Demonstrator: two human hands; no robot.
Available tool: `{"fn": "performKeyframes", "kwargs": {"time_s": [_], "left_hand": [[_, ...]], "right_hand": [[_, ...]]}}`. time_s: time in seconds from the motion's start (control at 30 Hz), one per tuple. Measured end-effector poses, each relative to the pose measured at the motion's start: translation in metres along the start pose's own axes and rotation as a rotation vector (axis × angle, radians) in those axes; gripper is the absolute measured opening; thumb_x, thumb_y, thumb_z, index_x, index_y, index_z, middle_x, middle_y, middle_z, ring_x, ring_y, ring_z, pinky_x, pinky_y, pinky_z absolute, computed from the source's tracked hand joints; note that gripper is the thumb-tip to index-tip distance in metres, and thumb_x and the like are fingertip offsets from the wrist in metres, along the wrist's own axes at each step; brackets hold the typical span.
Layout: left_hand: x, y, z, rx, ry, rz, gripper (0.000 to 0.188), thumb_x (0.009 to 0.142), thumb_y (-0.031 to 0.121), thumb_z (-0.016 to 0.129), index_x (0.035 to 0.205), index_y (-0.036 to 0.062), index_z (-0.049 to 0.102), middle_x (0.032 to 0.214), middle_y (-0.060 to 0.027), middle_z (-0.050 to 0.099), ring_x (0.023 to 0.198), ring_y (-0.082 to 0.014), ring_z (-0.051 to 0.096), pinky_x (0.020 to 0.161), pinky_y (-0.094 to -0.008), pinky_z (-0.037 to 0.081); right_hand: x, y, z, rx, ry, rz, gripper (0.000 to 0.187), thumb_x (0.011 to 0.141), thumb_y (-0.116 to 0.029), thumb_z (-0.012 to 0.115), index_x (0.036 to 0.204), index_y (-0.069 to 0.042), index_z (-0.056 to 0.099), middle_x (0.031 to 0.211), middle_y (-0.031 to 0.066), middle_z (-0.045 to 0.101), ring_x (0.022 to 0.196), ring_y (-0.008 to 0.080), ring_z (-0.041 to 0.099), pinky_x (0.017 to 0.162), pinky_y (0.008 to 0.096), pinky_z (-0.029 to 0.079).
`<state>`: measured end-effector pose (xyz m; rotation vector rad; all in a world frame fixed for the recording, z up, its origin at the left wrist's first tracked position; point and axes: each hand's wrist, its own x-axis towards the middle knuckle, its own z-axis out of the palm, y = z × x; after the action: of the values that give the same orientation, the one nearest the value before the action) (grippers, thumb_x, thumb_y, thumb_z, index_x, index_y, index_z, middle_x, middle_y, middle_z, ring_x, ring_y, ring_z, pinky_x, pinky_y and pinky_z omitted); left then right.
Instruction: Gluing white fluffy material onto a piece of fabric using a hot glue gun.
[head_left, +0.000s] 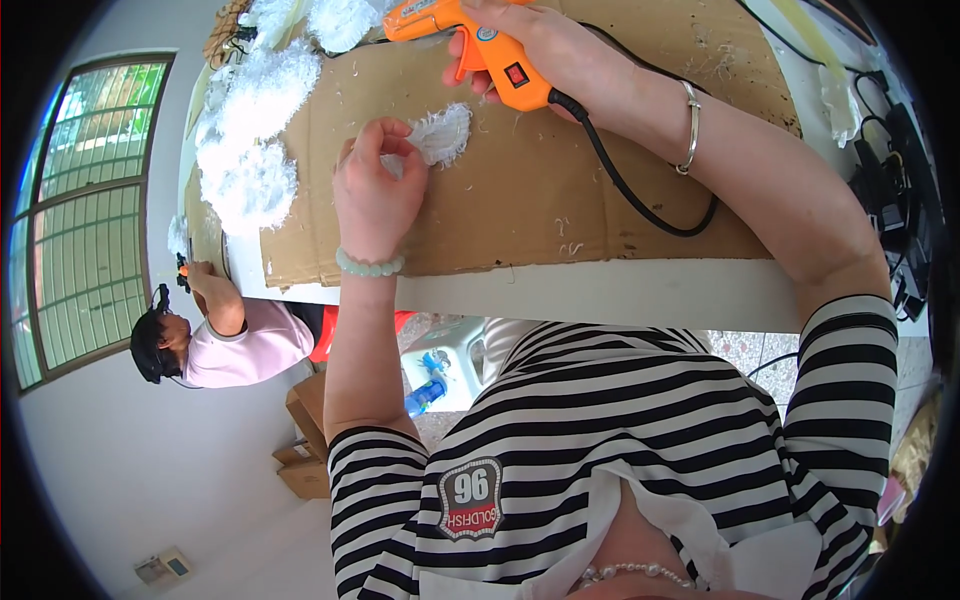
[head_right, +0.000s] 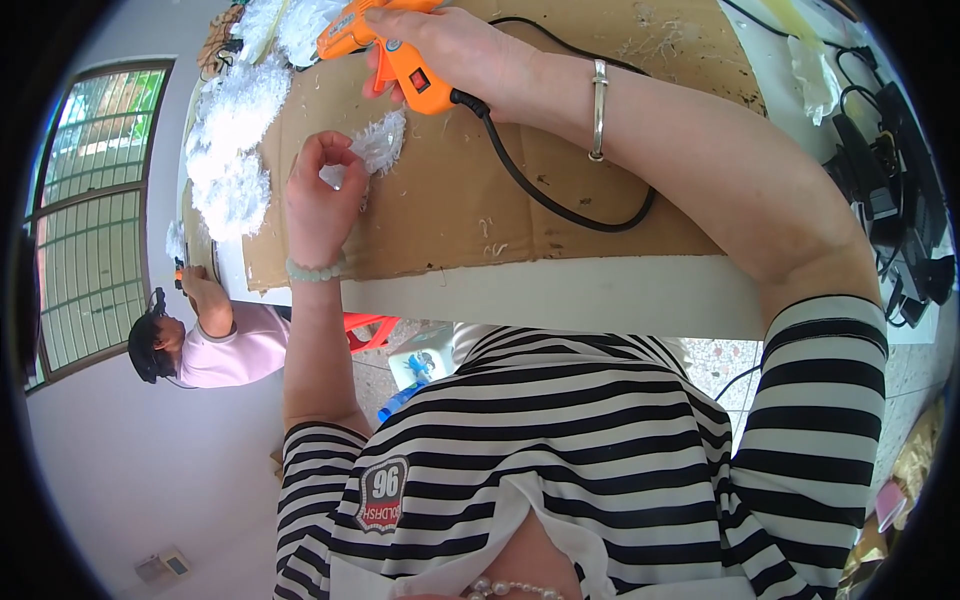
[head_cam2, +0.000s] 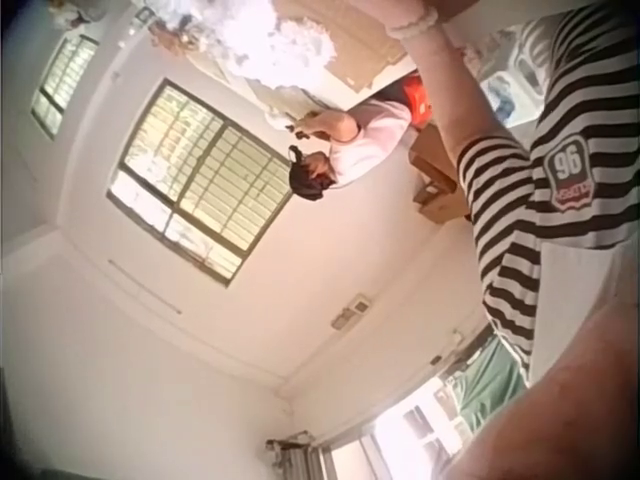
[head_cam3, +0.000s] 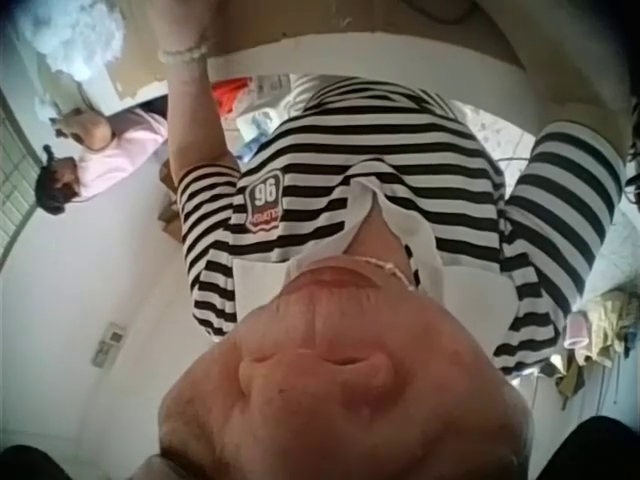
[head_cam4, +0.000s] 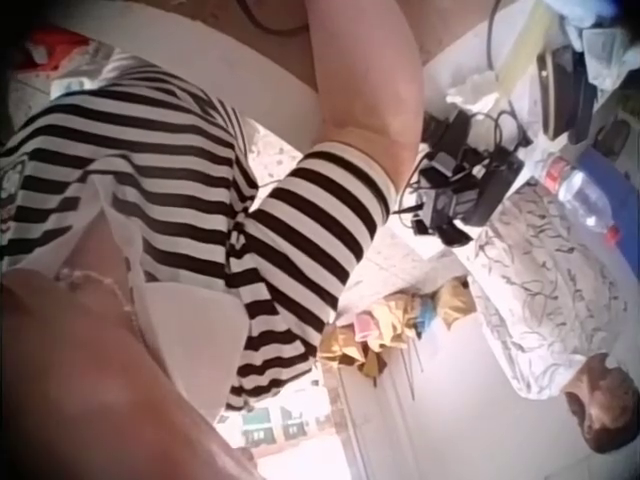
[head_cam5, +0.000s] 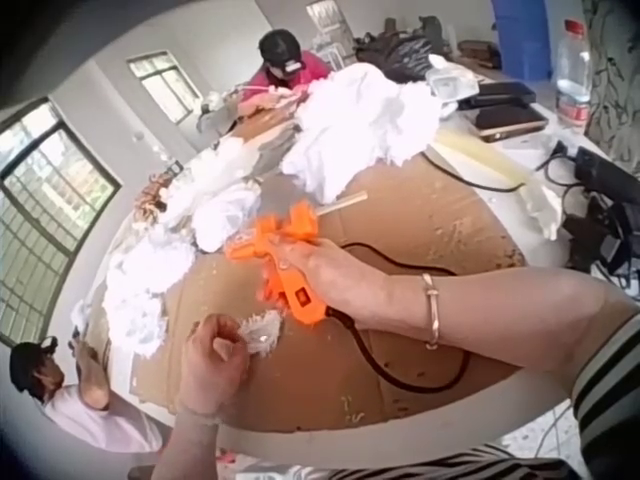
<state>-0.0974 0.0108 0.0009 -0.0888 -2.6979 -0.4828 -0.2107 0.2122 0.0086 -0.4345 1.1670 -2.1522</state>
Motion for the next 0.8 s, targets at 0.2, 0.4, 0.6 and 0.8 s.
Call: {"fn": "performKeyframes", "kwargs": {"time_s": [0.2, 0.4, 0.6, 0.8], "left_hand": [[0.001, 0.003, -0.012, -0.336, -0.025, -0.193, 0.019, 0.072, -0.001, 0.061, 0.09, 0.0069, 0.062, 0.079, -0.0079, 0.066, 0.075, -0.0286, 0.06, 0.075, -0.0381, 0.046], [0.003, 0.034, -0.003, 0.149, 0.156, 0.3, 0.016, 0.07, 0.003, 0.068, 0.084, 0.0085, 0.063, 0.083, -0.0061, 0.063, 0.076, -0.0267, 0.059, 0.075, -0.0371, 0.044], [0.006, 0.023, 0.013, 0.151, 0.051, 0.235, 0.012, 0.071, 0.01, 0.071, 0.079, 0.0086, 0.062, 0.088, -0.0046, 0.065, 0.078, -0.0282, 0.061, 0.076, -0.0404, 0.043], [0.004, 0.014, 0.018, 0.002, 0.05, 0.104, 0.007, 0.073, 0.006, 0.065, 0.075, 0.0058, 0.059, 0.084, -0.0081, 0.065, 0.077, -0.031, 0.062, 0.071, -0.0417, 0.045]], "right_hand": [[0.0, -0.001, -0.001, -0.013, -0.039, -0.018, 0.036, 0.103, -0.033, 0.037, 0.097, -0.003, 0.056, 0.081, 0.0105, 0.064, 0.07, 0.0171, 0.061, 0.066, 0.0284, 0.05], [-0.002, -0.003, -0.002, -0.025, -0.023, -0.018, 0.036, 0.102, -0.033, 0.038, 0.098, -0.002, 0.055, 0.081, 0.0103, 0.064, 0.068, 0.0168, 0.06, 0.065, 0.0284, 0.049], [-0.003, -0.007, -0.001, -0.021, 0.019, 0.006, 0.036, 0.102, -0.033, 0.038, 0.098, -0.002, 0.055, 0.081, 0.0106, 0.064, 0.067, 0.017, 0.06, 0.062, 0.0281, 0.049], [-0.004, -0.01, -0.001, 0.005, 0.008, 0.028, 0.035, 0.102, -0.033, 0.039, 0.1, -0.002, 0.054, 0.082, 0.0108, 0.064, 0.067, 0.0171, 0.061, 0.061, 0.0283, 0.049]]}}
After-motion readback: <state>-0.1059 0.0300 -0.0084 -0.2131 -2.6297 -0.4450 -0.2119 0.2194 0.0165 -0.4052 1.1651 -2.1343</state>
